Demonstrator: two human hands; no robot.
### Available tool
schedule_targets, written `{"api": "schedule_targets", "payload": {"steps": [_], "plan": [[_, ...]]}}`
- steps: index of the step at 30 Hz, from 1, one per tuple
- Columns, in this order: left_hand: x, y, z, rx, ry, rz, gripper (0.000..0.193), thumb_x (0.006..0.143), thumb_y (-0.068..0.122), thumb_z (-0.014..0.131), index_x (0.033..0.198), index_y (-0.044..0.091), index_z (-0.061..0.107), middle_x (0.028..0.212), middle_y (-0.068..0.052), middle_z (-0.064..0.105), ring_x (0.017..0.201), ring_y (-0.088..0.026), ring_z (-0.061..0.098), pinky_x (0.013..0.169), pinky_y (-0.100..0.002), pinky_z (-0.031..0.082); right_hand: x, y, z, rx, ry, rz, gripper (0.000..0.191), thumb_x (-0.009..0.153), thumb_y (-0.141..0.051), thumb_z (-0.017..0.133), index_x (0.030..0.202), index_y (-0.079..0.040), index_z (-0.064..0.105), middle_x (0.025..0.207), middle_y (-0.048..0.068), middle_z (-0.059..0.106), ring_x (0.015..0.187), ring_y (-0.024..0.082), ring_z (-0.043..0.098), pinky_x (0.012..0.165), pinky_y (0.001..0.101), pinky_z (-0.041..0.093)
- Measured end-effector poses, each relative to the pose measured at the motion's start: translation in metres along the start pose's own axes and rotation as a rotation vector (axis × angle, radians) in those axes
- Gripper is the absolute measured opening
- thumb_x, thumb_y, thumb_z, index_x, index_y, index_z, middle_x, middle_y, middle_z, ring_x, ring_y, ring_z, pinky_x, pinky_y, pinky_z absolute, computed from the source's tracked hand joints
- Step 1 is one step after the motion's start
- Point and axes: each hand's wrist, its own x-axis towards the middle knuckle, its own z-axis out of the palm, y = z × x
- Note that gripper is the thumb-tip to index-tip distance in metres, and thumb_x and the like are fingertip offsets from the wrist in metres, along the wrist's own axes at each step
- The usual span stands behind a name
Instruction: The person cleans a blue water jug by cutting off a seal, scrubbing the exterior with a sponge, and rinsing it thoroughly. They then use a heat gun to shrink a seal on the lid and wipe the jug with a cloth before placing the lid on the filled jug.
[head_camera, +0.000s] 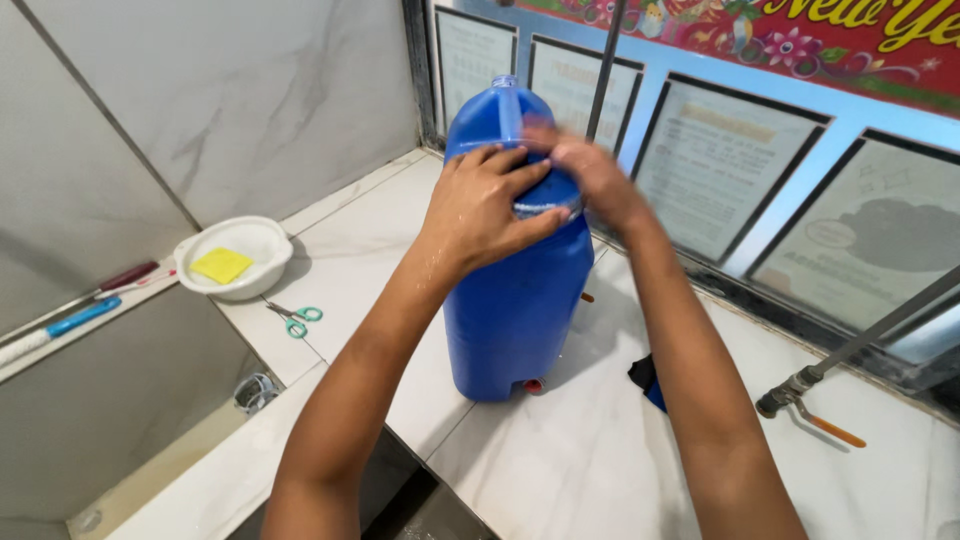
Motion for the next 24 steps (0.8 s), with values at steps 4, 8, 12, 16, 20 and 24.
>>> {"api": "schedule_targets", "payload": {"steps": [4,8,12,16,20,24], "plan": [[-0.014,0.001,0.009,0.016,0.06,-0.001,0.051,0.091,0.048,0.068,0.12,0.007,0.076,0.129,-0.02,0.069,0.125,-0.041,0.059,0.103,-0.054,0.043,-0.006,-0.019,0.018,-0.151,0.047,-0.127,0.057,0.088,-0.017,0.042,0.137,0.005,0.062,0.149,0.019,0.059,0.149,0.033,0.045,0.127,0.042,0.029],[-0.029,-0.003,0.035,0.02,0.159,-0.085,0.035,0.096,0.027,0.059,0.118,0.007,0.077,0.126,-0.02,0.071,0.122,-0.042,0.063,0.104,-0.053,0.046,-0.006,-0.006,0.012,-0.205,0.043,-0.124,0.057,0.086,-0.016,0.042,0.134,0.004,0.064,0.146,0.019,0.063,0.145,0.033,0.053,0.126,0.0404,0.033],[-0.019,-0.03,0.039,-0.146,0.063,-0.042,0.038,0.093,0.021,0.052,0.12,0.007,0.076,0.133,-0.018,0.069,0.13,-0.039,0.06,0.113,-0.05,0.043,-0.022,-0.041,0.035,-0.391,0.203,-0.093,0.053,0.088,-0.016,0.041,0.13,0.005,0.067,0.141,0.022,0.065,0.14,0.034,0.056,0.121,0.0393,0.039],[-0.011,-0.073,0.015,-0.154,0.012,-0.163,0.051,0.102,0.037,0.041,0.144,0.013,0.058,0.153,-0.023,0.05,0.144,-0.043,0.04,0.121,-0.052,0.028,-0.041,-0.1,0.075,-0.866,0.458,0.01,0.052,0.11,-0.03,0.037,0.127,0.006,0.071,0.125,0.025,0.07,0.117,0.038,0.059,0.102,0.0429,0.045],[-0.035,-0.055,0.032,-0.256,0.117,-0.508,0.073,0.112,0.056,0.028,0.163,0.005,0.022,0.165,-0.027,0.032,0.155,-0.044,0.027,0.127,-0.055,0.021,-0.015,-0.11,0.058,-0.38,0.531,-0.025,0.055,0.111,-0.036,0.034,0.123,0.002,0.072,0.116,0.016,0.075,0.106,0.03,0.065,0.099,0.0401,0.049],[-0.028,-0.051,0.048,-0.365,0.051,-0.603,0.084,0.105,0.057,0.025,0.16,-0.006,0.013,0.167,-0.028,0.02,0.153,-0.046,0.015,0.116,-0.065,0.008,-0.019,-0.09,0.052,-0.341,0.547,0.525,0.057,0.11,-0.046,0.035,0.13,-0.005,0.069,0.076,0.03,0.06,0.088,0.029,0.069,0.097,0.0393,0.048]]}}
